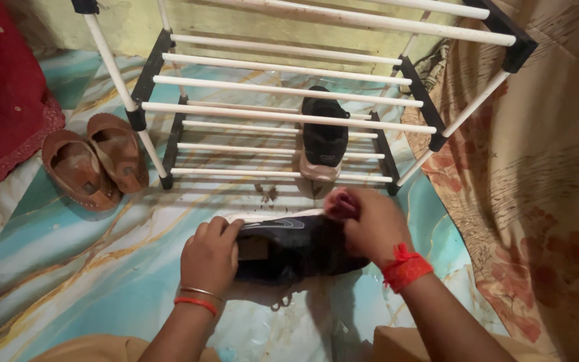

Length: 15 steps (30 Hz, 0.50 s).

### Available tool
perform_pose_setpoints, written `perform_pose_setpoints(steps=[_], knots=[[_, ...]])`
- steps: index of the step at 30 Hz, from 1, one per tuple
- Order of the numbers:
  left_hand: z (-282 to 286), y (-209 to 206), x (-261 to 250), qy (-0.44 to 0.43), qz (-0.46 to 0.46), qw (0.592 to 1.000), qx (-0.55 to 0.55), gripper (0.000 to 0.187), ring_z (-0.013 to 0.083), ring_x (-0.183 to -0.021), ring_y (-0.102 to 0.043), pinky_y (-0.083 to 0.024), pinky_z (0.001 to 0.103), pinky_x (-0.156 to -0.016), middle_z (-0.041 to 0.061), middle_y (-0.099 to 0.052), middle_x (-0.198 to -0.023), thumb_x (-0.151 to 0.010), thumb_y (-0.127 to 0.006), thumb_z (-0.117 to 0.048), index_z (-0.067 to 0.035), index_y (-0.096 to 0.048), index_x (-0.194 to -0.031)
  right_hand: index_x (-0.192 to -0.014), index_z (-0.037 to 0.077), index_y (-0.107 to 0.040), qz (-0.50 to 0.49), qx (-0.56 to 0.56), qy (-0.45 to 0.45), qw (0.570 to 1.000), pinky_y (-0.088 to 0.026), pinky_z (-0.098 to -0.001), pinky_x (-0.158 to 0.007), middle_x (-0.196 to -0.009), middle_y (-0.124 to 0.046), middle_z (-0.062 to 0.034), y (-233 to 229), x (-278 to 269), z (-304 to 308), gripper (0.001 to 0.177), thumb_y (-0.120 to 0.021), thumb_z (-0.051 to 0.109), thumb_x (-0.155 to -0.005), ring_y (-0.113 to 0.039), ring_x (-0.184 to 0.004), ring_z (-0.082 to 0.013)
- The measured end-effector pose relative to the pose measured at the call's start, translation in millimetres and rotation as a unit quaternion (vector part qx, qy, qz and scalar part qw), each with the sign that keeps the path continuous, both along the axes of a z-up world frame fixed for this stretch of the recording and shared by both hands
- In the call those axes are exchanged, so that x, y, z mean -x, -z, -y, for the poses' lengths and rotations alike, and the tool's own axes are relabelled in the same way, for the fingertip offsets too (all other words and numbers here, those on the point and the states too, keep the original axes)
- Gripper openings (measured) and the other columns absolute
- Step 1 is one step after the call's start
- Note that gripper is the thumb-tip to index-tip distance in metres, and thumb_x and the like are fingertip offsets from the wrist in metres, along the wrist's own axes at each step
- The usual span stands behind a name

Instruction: The person wipes a black sneaker with a red cloth, then places it on a white shoe rack. They continue wiping the second sneaker and place it on the rack as well.

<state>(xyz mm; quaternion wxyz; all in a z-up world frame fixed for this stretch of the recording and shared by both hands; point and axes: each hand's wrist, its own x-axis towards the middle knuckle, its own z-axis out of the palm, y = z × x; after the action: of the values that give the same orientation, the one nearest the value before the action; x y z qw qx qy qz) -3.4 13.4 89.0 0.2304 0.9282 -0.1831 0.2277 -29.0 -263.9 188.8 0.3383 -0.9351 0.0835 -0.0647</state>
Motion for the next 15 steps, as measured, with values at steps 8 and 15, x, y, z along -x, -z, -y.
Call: perform_pose_setpoints(steps=[8,15], knots=[[1.8,2.4,-1.6,-0.056,-0.079,0.992,0.083,0.044,0.0282,-0.106,-0.061,-0.054,0.042,-0.084,0.000,-0.067,-0.114,-0.076,-0.066,-0.007,-0.021,-0.072,-0.117,-0.115,0.006,-0.069,-0.063,-0.185,-0.107,0.975,-0.054,-0.0367,-0.097,-0.118,-0.074,-0.0197,44.6,-17.3,5.7,0.044,-0.059,0.003,-0.072,-0.070,-0.115,-0.0363],[2.1,8.1,-2.9,-0.067,-0.110,0.986,0.102,0.056,0.0284,-0.116,-0.057,-0.054,0.042,-0.090,-0.002,-0.067,-0.125,-0.072,-0.061,-0.003,-0.022,-0.067,-0.124,-0.112,0.005,-0.072,0.016,-0.022,0.044,0.999,-0.057,-0.0337,-0.091,-0.109,-0.080,-0.0126,36.2,-22.9,32.1,0.036,-0.061,0.003,-0.077,-0.076,-0.107,-0.0248]])
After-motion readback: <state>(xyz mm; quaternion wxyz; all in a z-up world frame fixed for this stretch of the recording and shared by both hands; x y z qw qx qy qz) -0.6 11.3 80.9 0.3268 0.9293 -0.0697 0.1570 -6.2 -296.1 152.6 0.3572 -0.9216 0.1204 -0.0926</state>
